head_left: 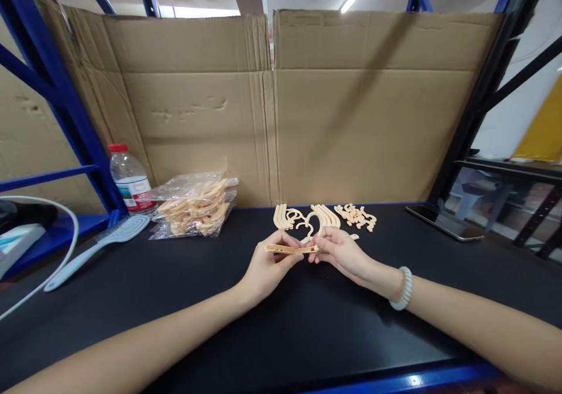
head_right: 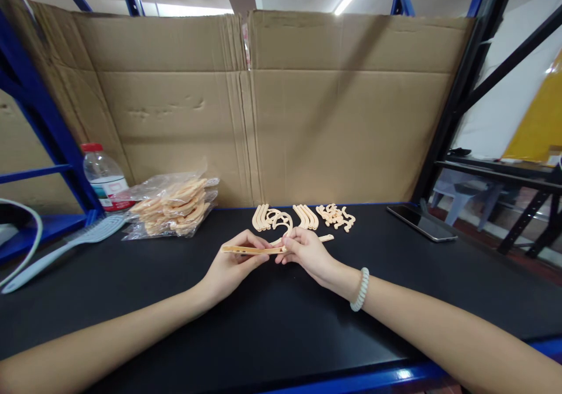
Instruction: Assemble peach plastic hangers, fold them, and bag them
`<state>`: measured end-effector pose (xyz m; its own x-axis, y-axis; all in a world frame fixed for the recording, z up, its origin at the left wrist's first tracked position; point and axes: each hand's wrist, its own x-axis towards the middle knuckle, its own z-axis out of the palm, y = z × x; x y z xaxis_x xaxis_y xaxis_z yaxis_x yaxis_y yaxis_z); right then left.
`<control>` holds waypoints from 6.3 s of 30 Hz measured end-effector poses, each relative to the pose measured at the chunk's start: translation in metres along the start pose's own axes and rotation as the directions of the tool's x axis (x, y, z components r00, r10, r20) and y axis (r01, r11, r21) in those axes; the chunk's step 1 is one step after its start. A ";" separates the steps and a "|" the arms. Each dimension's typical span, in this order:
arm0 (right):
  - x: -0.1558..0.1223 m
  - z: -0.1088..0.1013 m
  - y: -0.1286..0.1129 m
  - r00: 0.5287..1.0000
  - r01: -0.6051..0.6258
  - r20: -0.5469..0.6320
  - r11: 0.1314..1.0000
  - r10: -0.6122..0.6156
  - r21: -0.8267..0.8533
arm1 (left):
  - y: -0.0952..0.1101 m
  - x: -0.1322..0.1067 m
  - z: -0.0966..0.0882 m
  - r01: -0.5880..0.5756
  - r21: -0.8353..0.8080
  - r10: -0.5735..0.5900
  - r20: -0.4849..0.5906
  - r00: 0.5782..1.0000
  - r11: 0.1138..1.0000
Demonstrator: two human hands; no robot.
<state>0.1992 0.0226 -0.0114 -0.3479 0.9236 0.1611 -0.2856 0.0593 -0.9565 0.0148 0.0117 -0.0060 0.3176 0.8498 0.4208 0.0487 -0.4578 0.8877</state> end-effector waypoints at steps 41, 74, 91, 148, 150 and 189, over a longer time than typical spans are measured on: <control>-0.003 -0.001 -0.003 0.999 -0.039 0.033 0.999 0.039 -0.012 | 0.000 0.000 0.000 0.002 0.026 -0.001 -0.047 0.999 1.000; -0.004 0.006 -0.007 0.995 0.052 -0.073 0.982 -0.067 -0.183 | 0.007 0.000 0.008 0.208 -0.297 -0.254 -0.127 0.959 0.932; 0.018 -0.039 -0.024 0.931 0.207 -0.159 0.834 -0.329 -0.512 | 0.007 -0.004 0.011 0.263 -0.368 -0.314 -0.085 0.946 0.892; -0.012 -0.005 -0.009 0.987 -0.002 -0.158 0.999 -0.005 -0.041 | 0.011 -0.004 0.012 0.239 -0.436 -0.296 -0.067 0.953 0.868; -0.011 -0.006 -0.009 0.993 0.004 -0.118 1.000 -0.007 -0.020 | 0.011 -0.004 0.012 0.242 -0.433 -0.297 -0.063 0.953 0.868; -0.021 0.009 -0.010 0.973 0.201 -0.046 0.927 -0.227 -0.317 | 0.006 -0.005 0.011 0.200 -0.390 -0.235 -0.045 0.971 0.899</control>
<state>0.2009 -0.0008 -0.0030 -0.2321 0.9026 0.3625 -0.0511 0.3609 -0.9312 0.0241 0.0015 -0.0049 0.2541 0.9445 0.2082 -0.2620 -0.1400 0.9549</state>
